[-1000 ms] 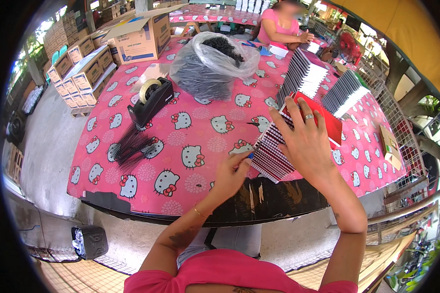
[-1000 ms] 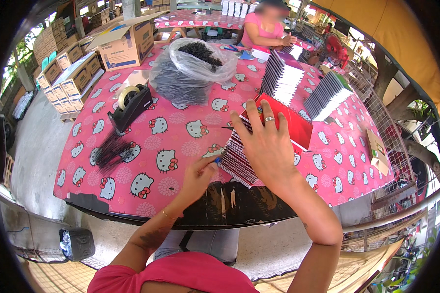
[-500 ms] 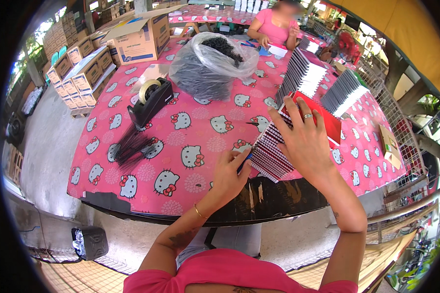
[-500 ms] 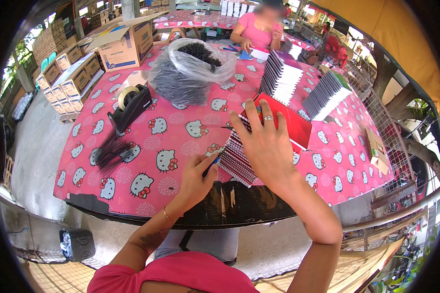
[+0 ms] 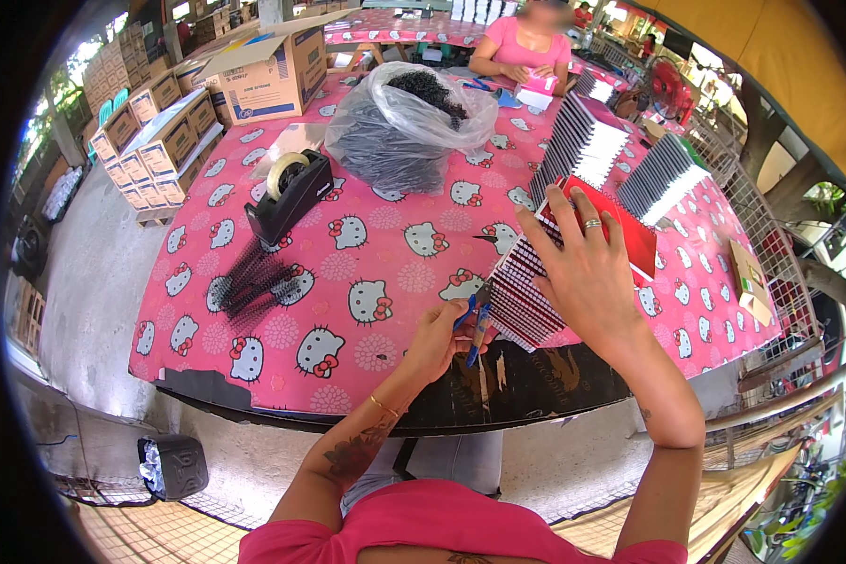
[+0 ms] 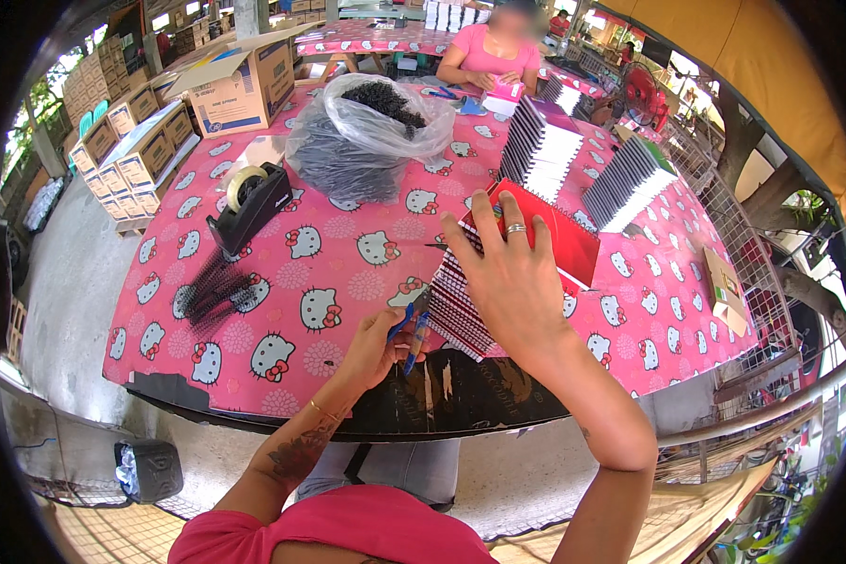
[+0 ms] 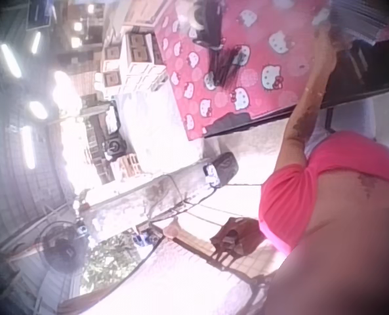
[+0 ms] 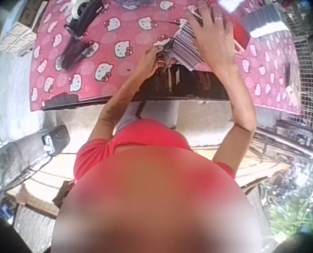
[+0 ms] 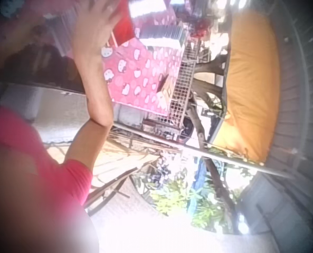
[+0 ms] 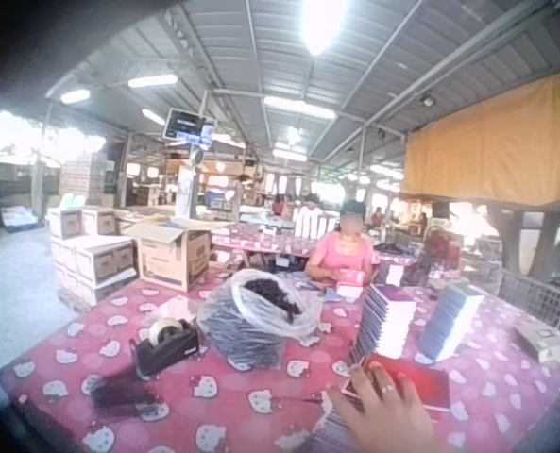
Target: The person uses pliers to attach spiral wire bindings to stacks of notebooks. They then place the finished notebooks into a cardboard box.
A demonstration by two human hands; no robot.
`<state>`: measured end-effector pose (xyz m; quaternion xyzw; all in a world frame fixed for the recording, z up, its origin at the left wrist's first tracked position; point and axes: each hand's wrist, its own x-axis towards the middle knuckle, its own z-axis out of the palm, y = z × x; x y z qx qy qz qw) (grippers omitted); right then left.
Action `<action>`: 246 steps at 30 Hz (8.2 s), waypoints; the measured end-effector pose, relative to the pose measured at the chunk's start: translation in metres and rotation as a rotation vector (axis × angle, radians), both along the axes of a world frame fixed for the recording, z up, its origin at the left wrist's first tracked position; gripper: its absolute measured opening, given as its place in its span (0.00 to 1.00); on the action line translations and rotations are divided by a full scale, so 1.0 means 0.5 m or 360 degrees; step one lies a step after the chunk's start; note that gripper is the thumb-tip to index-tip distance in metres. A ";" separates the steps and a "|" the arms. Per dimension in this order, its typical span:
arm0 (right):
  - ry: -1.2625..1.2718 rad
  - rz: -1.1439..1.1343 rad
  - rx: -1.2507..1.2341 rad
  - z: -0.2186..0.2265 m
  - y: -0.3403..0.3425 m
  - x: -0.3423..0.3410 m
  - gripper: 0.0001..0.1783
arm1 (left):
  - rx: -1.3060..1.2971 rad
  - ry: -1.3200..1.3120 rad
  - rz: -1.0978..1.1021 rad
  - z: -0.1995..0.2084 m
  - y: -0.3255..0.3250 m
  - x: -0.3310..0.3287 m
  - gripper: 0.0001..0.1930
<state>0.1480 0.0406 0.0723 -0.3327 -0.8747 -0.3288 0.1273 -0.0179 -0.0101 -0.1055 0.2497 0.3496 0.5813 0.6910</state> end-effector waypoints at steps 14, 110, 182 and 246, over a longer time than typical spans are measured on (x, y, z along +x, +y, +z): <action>-0.0013 -0.0025 -0.0021 0.001 -0.001 -0.001 0.32 | 0.1109 0.2096 0.0927 -0.016 -0.007 0.013 0.14; 0.0041 0.0030 0.0003 -0.002 -0.003 -0.002 0.32 | 0.0496 0.1806 0.0216 -0.068 -0.013 -0.009 0.19; 0.1970 -0.0473 -0.0904 -0.472 -0.033 0.079 0.55 | -0.0141 0.0091 0.0003 -0.070 -0.015 0.002 0.21; 0.1832 -0.0549 -0.0745 -0.491 -0.035 0.078 0.52 | -0.0017 0.1130 -0.0112 -0.039 -0.007 -0.015 0.18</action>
